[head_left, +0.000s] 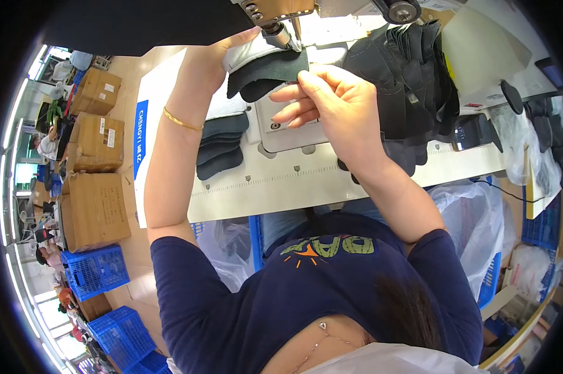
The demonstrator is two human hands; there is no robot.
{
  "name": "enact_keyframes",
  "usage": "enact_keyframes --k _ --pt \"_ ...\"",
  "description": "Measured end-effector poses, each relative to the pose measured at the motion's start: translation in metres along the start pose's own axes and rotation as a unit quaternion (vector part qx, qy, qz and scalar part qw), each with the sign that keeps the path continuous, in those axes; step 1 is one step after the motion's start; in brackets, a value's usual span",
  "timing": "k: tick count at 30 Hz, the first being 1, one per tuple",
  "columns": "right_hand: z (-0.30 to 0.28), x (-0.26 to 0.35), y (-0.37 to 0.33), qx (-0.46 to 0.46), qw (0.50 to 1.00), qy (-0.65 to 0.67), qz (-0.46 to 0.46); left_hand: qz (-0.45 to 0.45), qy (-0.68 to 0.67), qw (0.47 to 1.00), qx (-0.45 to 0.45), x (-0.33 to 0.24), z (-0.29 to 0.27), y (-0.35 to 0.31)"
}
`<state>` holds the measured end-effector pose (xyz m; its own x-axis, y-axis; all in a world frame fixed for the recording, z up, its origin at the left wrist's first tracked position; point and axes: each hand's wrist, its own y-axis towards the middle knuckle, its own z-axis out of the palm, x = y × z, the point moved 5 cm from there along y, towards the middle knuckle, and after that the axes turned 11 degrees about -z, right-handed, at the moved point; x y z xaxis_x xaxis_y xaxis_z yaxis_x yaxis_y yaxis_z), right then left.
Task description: Stitching together pieces of fabric for shoe components using a sewing machine.
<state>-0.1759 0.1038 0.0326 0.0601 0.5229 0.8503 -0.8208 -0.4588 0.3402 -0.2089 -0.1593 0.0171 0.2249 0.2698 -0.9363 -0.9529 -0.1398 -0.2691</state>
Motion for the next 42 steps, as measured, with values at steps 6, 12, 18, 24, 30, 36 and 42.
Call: enact_keyframes --k 6,12,18,24,30,36,42 --pt "-0.007 0.003 -0.001 -0.004 1.0 0.001 -0.008 0.512 0.458 0.679 -0.26 -0.007 0.09 -0.108" --pt "-0.008 0.004 -0.003 -0.004 0.999 -0.042 -0.001 0.613 0.582 0.51 -0.16 0.007 0.092 -0.114" --pt "-0.009 -0.004 -0.01 0.024 0.986 -0.131 -0.102 0.654 0.573 0.481 -0.116 0.004 0.127 -0.118" --pt "-0.003 -0.008 -0.01 0.009 0.991 -0.112 -0.071 0.629 0.606 0.468 -0.133 0.008 0.133 -0.119" --pt "-0.003 -0.018 -0.009 -0.029 0.991 -0.093 -0.088 0.623 0.612 0.465 -0.144 0.009 0.138 -0.122" --pt "-0.003 -0.018 -0.011 -0.036 0.988 -0.102 -0.108 0.633 0.601 0.47 -0.133 0.012 0.136 -0.123" --pt "0.004 -0.02 -0.015 -0.041 0.991 -0.075 -0.106 0.624 0.601 0.484 -0.125 0.011 0.134 -0.122"
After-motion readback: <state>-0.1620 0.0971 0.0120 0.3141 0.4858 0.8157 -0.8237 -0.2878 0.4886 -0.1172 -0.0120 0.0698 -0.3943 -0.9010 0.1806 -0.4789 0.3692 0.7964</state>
